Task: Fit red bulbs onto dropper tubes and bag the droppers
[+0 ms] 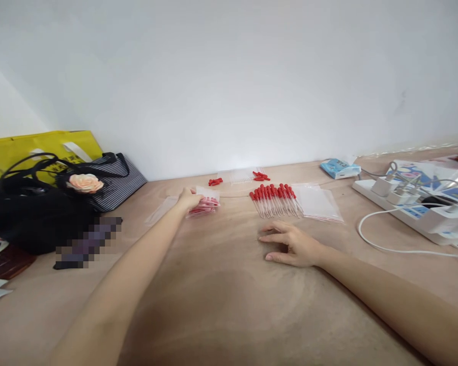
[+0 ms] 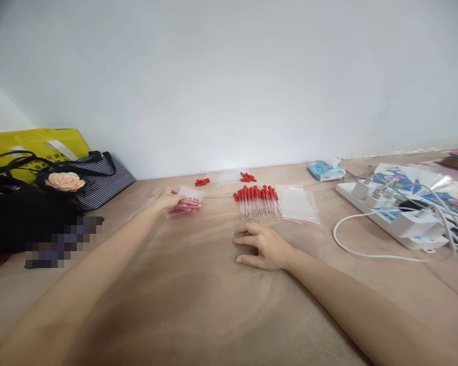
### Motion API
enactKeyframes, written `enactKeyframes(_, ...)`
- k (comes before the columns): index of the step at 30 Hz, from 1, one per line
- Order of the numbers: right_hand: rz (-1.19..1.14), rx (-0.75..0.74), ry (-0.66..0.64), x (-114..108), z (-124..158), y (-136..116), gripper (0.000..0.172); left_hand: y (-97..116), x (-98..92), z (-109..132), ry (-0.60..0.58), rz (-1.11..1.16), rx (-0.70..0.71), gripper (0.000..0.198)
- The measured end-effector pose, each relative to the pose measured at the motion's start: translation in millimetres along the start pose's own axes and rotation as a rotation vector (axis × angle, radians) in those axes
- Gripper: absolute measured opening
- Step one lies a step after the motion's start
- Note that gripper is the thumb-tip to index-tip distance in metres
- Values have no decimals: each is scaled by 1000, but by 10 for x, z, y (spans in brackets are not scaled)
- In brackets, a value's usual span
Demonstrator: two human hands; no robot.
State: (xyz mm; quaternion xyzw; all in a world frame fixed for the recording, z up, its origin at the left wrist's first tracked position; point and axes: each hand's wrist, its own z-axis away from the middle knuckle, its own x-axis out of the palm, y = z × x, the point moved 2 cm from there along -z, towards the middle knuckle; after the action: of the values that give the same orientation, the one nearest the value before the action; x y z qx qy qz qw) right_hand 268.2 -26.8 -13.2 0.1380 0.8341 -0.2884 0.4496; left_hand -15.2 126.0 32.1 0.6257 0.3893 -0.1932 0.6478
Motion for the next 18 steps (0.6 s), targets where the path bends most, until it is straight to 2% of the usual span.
enactKeyframes(4,-3,0,5,8,3,8,41,-148,-129,-123,62,-224,14,29)
enactKeyframes(7,-14,5,-3,13,8,14,41,-384,-317,-121,97,-369,20,28)
enactKeyframes(10,-25,12,-11,17,11,15,41,-672,-473,-61,76,-484,50,33)
enactKeyframes(13,-29,11,-11,19,12,15,40,-915,-582,-9,56,-572,69,26)
enactKeyframes(18,-34,3,-5,18,11,12,40,-1127,-701,27,41,-640,49,17)
